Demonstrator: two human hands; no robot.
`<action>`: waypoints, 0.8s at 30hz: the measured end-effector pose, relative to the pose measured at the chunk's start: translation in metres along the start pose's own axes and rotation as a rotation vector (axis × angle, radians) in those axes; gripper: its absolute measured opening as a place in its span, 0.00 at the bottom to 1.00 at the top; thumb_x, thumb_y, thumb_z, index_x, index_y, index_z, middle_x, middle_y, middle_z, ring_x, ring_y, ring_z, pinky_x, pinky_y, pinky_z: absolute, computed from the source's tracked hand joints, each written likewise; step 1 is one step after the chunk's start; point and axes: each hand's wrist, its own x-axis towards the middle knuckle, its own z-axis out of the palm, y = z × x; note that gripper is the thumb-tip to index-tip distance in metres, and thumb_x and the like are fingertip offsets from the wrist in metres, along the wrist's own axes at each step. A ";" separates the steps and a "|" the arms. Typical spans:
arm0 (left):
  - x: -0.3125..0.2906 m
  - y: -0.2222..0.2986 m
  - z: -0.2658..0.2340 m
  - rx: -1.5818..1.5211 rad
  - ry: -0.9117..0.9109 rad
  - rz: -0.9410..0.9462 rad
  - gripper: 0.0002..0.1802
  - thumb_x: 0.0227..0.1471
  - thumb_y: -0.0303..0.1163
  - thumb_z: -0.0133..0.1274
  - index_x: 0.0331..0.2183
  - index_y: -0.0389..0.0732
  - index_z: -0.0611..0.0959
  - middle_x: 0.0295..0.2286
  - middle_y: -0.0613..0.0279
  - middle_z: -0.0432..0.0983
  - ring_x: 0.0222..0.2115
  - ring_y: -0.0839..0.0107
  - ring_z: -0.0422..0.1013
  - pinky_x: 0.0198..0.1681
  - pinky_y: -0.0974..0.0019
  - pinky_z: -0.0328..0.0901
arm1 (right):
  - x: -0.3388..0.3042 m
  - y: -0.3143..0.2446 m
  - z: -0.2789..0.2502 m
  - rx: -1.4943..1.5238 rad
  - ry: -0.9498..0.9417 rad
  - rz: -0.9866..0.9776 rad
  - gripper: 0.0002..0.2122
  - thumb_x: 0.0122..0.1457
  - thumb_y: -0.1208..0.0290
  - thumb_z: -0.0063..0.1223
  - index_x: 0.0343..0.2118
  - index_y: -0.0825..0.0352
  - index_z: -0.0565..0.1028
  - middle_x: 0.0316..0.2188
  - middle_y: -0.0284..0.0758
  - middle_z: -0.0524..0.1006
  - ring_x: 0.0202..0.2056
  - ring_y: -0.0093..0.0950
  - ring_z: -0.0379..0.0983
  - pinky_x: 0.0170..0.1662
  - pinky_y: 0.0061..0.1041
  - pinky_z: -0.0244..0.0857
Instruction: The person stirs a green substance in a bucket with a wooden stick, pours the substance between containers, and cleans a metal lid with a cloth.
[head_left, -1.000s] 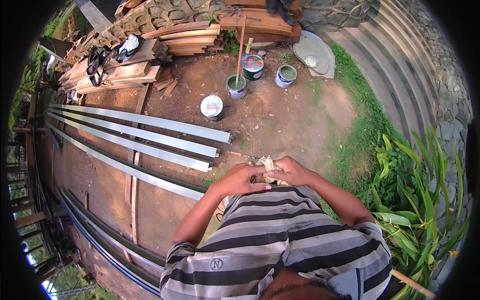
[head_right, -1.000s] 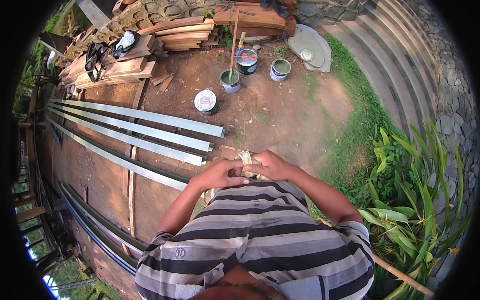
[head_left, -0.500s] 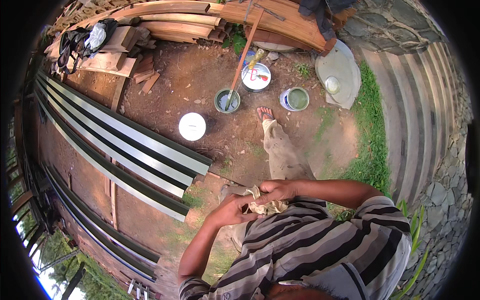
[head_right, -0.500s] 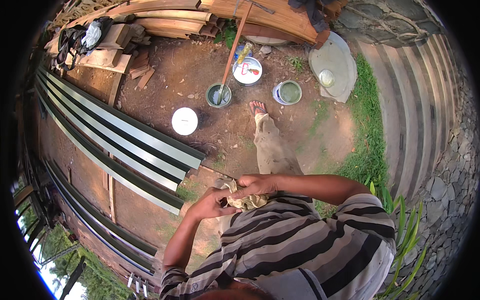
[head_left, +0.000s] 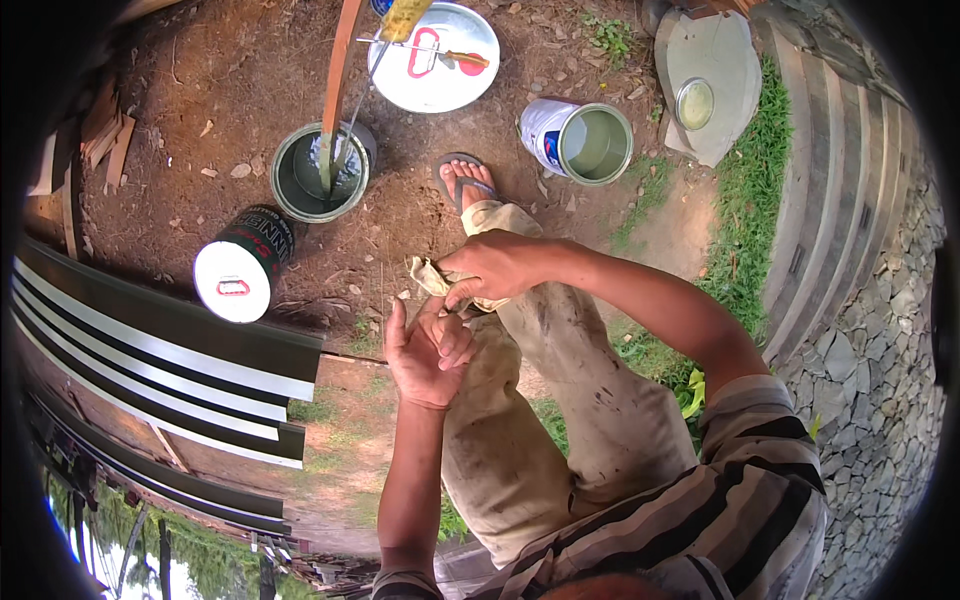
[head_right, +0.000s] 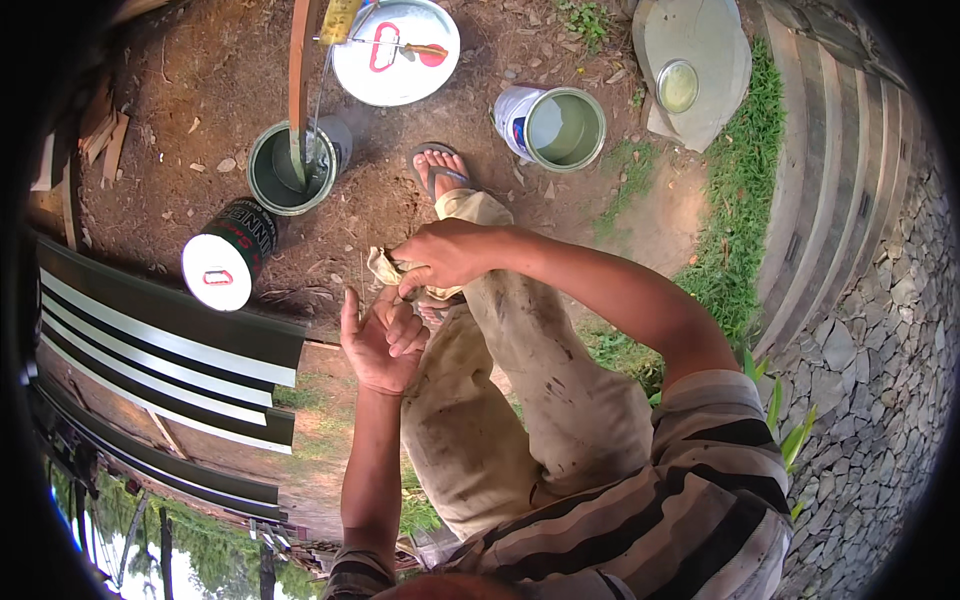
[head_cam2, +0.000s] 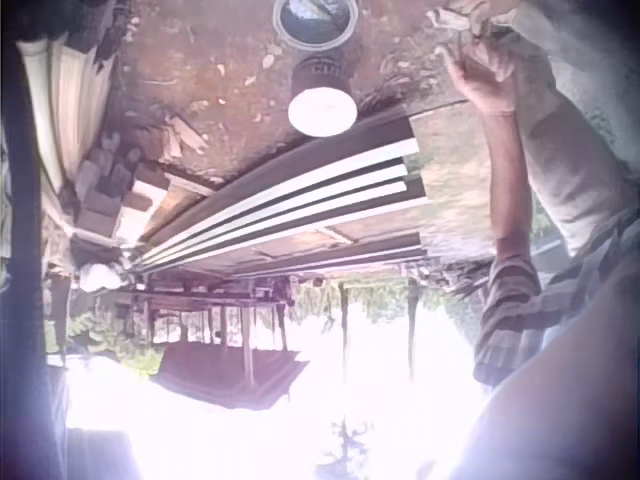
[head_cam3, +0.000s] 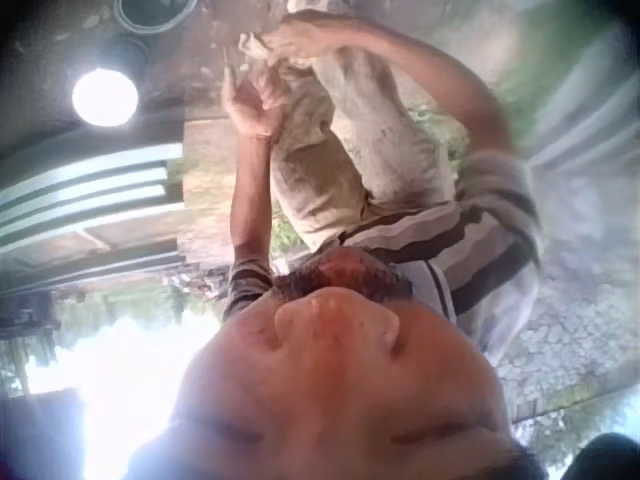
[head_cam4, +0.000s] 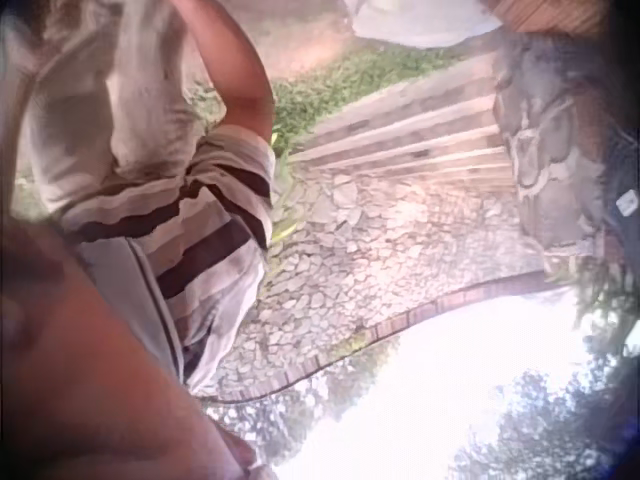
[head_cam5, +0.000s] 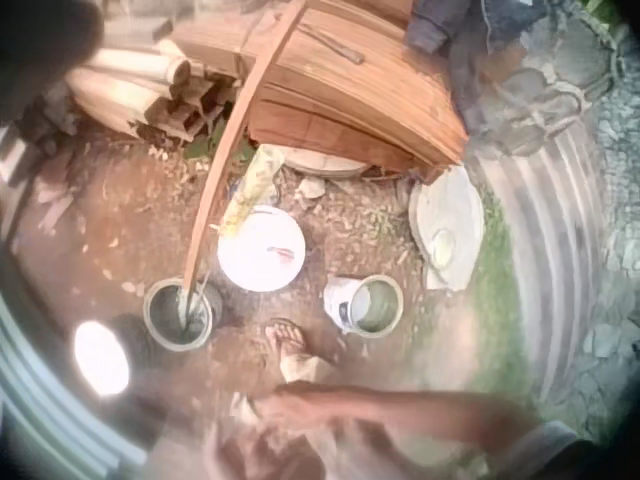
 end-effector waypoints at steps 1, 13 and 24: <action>0.024 0.008 -0.020 0.021 0.005 -0.015 0.40 0.66 0.67 0.40 0.54 0.37 0.76 0.17 0.65 0.69 0.16 0.77 0.59 0.22 0.71 0.53 | 0.014 0.026 -0.005 -0.002 -0.044 0.016 0.25 0.67 0.48 0.57 0.34 0.73 0.74 0.24 0.53 0.76 0.28 0.53 0.75 0.36 0.48 0.65; 0.196 0.058 -0.114 1.512 0.076 0.383 0.05 0.61 0.22 0.57 0.41 0.36 0.83 0.32 0.70 0.77 0.29 0.81 0.69 0.34 0.72 0.64 | -0.011 0.133 -0.020 -0.298 0.257 0.034 0.22 0.71 0.51 0.53 0.46 0.71 0.79 0.41 0.47 0.82 0.45 0.40 0.82 0.49 0.40 0.73; 0.189 0.075 -0.123 0.872 -0.230 -0.071 0.55 0.48 0.61 0.69 0.64 0.33 0.70 0.59 0.56 0.74 0.59 0.61 0.71 0.64 0.55 0.64 | -0.322 0.315 -0.187 0.364 2.124 0.501 0.11 0.68 0.66 0.54 0.48 0.65 0.80 0.38 0.32 0.84 0.34 0.22 0.78 0.34 0.24 0.69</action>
